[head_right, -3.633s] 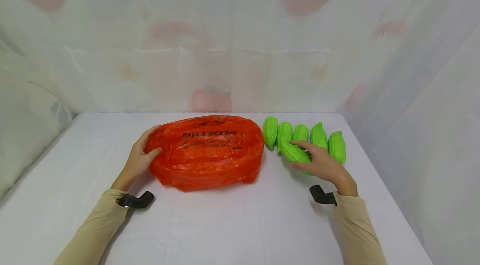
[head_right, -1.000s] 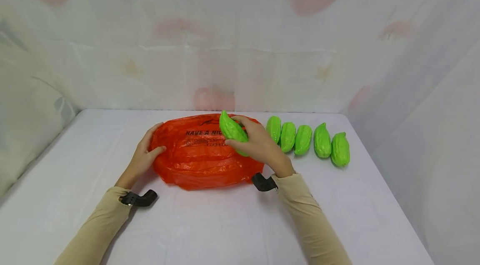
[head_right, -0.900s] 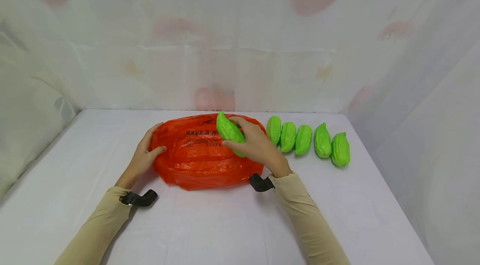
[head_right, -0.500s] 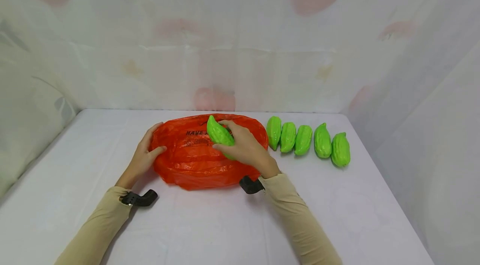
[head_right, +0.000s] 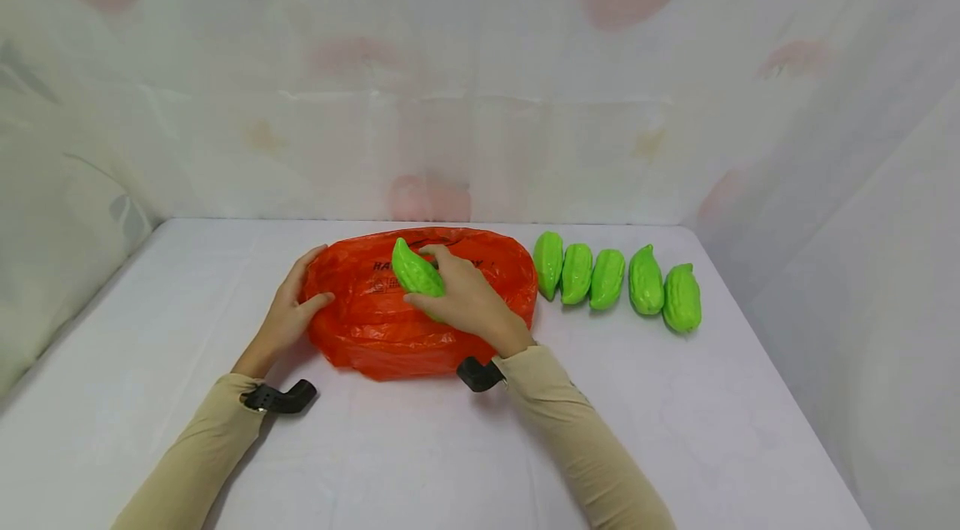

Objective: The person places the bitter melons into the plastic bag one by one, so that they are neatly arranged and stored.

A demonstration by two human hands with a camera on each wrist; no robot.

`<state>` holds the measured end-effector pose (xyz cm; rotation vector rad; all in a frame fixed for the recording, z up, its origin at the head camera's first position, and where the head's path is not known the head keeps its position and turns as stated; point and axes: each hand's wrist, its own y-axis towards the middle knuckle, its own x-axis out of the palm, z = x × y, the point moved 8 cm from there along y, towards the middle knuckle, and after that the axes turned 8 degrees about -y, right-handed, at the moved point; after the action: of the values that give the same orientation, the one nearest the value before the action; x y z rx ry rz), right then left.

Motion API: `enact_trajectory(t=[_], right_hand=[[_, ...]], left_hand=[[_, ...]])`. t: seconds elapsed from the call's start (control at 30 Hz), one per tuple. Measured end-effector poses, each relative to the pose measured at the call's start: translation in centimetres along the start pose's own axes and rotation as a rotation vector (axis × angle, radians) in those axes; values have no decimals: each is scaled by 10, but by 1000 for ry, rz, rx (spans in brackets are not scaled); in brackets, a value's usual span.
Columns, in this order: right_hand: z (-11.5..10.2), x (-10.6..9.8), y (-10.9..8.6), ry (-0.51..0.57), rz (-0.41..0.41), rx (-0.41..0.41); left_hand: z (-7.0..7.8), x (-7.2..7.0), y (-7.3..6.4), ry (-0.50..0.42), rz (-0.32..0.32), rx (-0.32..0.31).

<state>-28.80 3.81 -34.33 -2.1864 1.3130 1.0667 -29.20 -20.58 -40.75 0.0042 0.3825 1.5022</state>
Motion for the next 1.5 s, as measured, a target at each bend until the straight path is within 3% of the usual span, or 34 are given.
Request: enact_trajectory(t=[0.33,0.87,1.07,1.5], right_hand=[[-4,14,6,1,-10,58],[-13,36,17,-7,-59,36],[-15,45,19,-16,-104,64],[-12,50,28,29,-148,112]], left_hand=[[0,1,1,-4,2,8],[-2,-1,2,-2,0,18],[-1,0,2,-6,0,17],[0,1,0,-11,-4,10]])
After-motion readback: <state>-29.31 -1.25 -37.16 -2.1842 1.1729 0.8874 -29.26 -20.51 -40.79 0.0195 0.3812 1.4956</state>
